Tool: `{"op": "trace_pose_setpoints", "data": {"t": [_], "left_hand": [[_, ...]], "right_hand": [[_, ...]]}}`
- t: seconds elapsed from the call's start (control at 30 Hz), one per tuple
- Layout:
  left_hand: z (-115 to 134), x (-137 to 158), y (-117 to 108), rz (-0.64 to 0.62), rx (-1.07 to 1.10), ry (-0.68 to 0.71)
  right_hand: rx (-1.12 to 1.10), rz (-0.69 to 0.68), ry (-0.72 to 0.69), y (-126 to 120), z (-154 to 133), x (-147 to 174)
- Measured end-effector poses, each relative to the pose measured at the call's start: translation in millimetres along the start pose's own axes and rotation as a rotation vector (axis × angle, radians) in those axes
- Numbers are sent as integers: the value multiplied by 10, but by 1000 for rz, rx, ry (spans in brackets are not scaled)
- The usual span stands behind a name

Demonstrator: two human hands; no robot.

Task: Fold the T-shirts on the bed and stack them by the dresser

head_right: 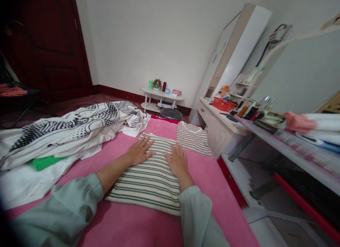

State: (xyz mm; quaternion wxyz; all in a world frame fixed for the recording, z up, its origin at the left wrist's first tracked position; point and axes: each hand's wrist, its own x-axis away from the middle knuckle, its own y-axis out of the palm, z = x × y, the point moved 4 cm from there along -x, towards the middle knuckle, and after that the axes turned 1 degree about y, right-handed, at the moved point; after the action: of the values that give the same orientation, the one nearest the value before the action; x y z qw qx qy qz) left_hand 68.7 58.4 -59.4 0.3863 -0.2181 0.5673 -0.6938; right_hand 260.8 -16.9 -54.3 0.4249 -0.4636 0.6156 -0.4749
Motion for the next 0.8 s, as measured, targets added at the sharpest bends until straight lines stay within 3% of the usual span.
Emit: {"op": "trace_pose_setpoints", "data": {"t": [0.2,0.37,0.5,0.63,0.7,0.8], "left_hand": [[18,536,-141,-76,17,44],[33,1072,-279,-60,-3,77],[97,1455,-373,-121,-41,90],[307,1632,-493,-126,-171,-70],[425,1645,-547,-86,-238,-147],[515,1632,-590,-30,-231,-137]], "right_hand": [[34,-19,9,-12,57,310],[102,-45,-9,-14,87,582],[228,-46,-41,-221,2,727],[398,6,-130,-554,-426,658],[337,37,-169,-638,-739,554],[153,22,-146,-586,-1181,376]]}}
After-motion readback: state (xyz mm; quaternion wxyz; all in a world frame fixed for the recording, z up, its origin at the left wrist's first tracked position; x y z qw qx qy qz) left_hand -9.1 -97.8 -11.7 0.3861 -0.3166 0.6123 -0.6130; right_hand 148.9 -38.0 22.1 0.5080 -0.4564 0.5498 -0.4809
